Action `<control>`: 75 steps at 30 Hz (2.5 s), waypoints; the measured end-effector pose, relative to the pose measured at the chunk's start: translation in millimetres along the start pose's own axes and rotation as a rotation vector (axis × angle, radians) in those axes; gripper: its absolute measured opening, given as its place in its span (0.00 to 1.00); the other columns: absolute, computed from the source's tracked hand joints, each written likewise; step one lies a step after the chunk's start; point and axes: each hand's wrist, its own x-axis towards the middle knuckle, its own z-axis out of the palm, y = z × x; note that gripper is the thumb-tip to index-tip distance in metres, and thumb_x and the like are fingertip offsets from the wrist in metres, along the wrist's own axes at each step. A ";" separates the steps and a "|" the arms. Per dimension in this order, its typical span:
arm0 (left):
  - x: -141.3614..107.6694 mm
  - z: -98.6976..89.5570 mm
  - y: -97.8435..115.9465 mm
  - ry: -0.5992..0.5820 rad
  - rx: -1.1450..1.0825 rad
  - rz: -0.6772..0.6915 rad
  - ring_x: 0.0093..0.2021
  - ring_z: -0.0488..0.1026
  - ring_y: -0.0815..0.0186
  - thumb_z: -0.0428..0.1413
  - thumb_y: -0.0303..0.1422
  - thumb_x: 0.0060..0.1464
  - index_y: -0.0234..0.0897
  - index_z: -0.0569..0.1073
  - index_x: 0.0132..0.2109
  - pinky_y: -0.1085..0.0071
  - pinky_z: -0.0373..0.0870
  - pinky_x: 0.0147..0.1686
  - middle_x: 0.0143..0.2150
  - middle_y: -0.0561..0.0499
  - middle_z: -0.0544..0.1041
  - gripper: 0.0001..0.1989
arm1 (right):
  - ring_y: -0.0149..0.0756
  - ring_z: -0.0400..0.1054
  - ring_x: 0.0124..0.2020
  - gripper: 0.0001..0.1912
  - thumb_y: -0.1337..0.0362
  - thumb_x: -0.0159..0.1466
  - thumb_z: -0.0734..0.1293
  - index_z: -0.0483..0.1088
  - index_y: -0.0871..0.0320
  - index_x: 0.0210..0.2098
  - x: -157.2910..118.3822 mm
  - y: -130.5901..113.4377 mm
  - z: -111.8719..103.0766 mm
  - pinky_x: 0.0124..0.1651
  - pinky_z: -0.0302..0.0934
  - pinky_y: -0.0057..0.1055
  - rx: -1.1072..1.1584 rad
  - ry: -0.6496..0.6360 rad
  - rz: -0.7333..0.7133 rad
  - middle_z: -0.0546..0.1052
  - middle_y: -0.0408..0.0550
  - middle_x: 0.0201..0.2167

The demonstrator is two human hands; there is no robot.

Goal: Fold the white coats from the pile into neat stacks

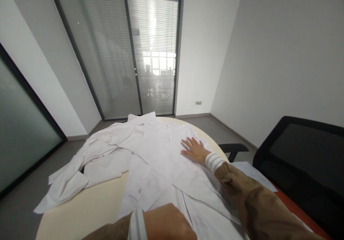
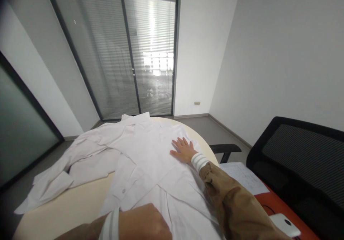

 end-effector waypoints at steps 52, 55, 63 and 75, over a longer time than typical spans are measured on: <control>-53.5 -38.7 -152.7 1.181 -0.731 -0.958 0.32 0.72 0.67 0.62 0.37 0.47 0.34 0.70 0.48 0.71 0.69 0.34 0.41 0.48 0.75 0.22 | 0.52 0.44 0.71 0.31 0.47 0.71 0.50 0.56 0.54 0.68 34.9 -106.0 23.2 0.68 0.38 0.55 0.148 0.016 -0.312 0.54 0.54 0.71; -42.9 -28.5 -150.7 1.145 -0.667 -0.939 0.26 0.67 0.71 0.62 0.35 0.47 0.35 0.69 0.46 0.72 0.66 0.31 0.40 0.50 0.73 0.19 | 0.44 0.66 0.58 0.25 0.56 0.71 0.50 0.64 0.60 0.59 44.6 -112.2 13.9 0.60 0.56 0.41 0.349 0.249 -0.203 0.72 0.58 0.57; -28.8 -12.5 -142.3 0.996 -0.539 -0.966 0.25 0.64 0.71 0.58 0.30 0.51 0.37 0.66 0.39 0.72 0.60 0.31 0.36 0.54 0.71 0.09 | 0.45 0.71 0.49 0.30 0.46 0.61 0.66 0.64 0.60 0.54 85.3 -140.1 -17.0 0.51 0.61 0.36 0.462 0.384 -0.044 0.75 0.57 0.49; -30.7 -9.9 -142.3 0.959 -0.244 -1.122 0.29 0.64 0.67 0.53 0.23 0.49 0.40 0.61 0.31 0.73 0.54 0.31 0.28 0.57 0.66 0.08 | 0.57 0.70 0.52 0.26 0.59 0.58 0.68 0.66 0.66 0.52 143.9 -155.4 -7.1 0.52 0.61 0.45 0.513 0.346 0.181 0.75 0.69 0.49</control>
